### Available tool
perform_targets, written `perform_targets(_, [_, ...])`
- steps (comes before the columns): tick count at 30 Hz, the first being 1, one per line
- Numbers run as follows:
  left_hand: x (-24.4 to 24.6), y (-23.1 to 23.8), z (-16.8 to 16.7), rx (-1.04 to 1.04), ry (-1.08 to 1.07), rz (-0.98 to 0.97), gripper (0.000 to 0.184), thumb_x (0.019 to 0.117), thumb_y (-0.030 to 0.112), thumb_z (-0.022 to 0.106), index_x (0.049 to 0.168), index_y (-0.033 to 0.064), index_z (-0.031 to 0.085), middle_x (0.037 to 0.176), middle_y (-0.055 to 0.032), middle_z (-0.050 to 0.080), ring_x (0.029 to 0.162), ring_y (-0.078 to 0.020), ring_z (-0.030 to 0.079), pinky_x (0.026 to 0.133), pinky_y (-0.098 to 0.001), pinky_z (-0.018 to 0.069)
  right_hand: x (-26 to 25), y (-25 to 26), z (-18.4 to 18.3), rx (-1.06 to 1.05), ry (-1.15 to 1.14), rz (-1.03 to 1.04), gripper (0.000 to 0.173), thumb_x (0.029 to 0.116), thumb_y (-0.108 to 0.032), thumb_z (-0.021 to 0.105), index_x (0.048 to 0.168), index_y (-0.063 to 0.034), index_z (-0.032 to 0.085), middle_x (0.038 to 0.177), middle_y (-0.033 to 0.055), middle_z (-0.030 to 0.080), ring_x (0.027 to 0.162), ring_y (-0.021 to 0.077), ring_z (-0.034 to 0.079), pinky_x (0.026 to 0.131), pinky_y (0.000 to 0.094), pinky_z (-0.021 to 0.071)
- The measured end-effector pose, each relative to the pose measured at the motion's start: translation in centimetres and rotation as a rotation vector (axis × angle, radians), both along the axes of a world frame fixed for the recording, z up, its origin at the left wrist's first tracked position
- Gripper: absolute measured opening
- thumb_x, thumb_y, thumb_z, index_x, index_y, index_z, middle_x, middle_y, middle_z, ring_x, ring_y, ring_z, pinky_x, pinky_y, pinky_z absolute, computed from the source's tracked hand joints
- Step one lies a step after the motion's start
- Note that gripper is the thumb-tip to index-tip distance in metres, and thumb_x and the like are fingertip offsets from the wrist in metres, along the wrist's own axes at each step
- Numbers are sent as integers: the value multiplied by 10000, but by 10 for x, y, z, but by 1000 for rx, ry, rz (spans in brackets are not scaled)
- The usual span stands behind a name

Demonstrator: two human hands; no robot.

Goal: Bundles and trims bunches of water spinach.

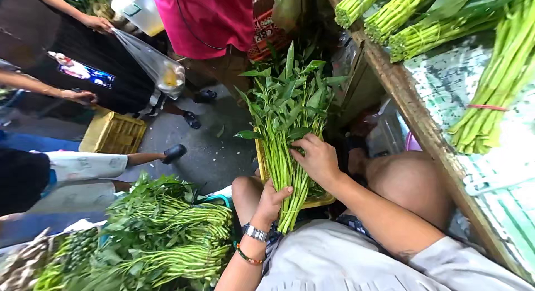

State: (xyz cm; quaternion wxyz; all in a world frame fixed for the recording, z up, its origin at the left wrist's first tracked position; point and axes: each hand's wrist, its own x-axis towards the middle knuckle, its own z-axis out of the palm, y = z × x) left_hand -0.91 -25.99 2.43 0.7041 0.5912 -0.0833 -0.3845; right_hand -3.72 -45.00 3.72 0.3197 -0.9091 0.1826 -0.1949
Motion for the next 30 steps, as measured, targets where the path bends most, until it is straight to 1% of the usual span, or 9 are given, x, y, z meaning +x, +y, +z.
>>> perform_targets(7, [4,5,5,17,19,23,606,790,202,807,1271,-19,513,1025,-74,739,926,-150,733,857,-348,620,4,7,-4,-29,-99,83,157,919,-246,689,964,-130,785,957,75,715,869,253,697,793,470,572])
perform_targets(11, [9,11,7,42,22,79,632,802,258,781,1293,-26,503,1026,-65,736,917,-132,728,857,-332,617,-17,-23,39,741,105,386,175,950,-277,713,959,-106,746,899,11,694,814,122,653,753,349,563])
perform_targets(16, [25,37,4,23,-41,111,795,747,364,854,1332,-44,503,1092,-83,730,974,-150,722,893,-350,608,-29,-73,46,1279,-258,1204,220,968,-402,672,850,-218,692,805,-102,665,790,57,657,770,290,566])
perform_targets(19, [34,51,4,-32,-81,120,785,744,376,875,1317,-30,525,1094,-102,733,981,-177,727,893,-378,610,-24,-69,32,693,237,656,354,981,-331,660,758,-56,644,700,72,636,673,175,639,663,349,566])
perform_targets(20, [36,54,5,-42,-78,126,759,753,366,872,1311,-19,529,1087,-101,734,977,-180,727,890,-383,611,-18,-59,25,330,570,498,446,969,-419,688,934,25,703,909,208,692,888,334,680,833,528,564])
perform_targets(22, [37,57,8,-50,-62,147,754,751,358,878,1313,3,525,1077,-88,738,969,-172,729,885,-380,612,-11,-36,2,8,988,373,523,955,-393,691,1234,49,676,1314,310,609,1289,505,522,1082,728,341])
perform_targets(25, [37,60,12,-91,-60,142,746,765,338,875,1331,7,518,1096,-92,737,980,-180,730,894,-384,610,-4,-24,6,111,938,474,367,1037,-361,582,1247,-89,713,1312,221,648,1268,441,579,1043,686,434])
perform_targets(28, [34,61,10,-109,-69,102,743,760,346,881,1326,15,531,1108,-83,733,986,-175,725,900,-383,605,0,-19,21,246,736,446,414,982,-475,641,1029,-77,745,1099,177,701,1075,387,653,932,657,489])
perform_targets(30, [32,59,11,-121,-82,73,733,756,363,888,1309,19,551,1103,-79,739,988,-170,727,900,-383,606,0,-21,18,390,668,424,457,943,-519,688,1072,-83,732,1077,132,706,1035,315,668,931,598,512])
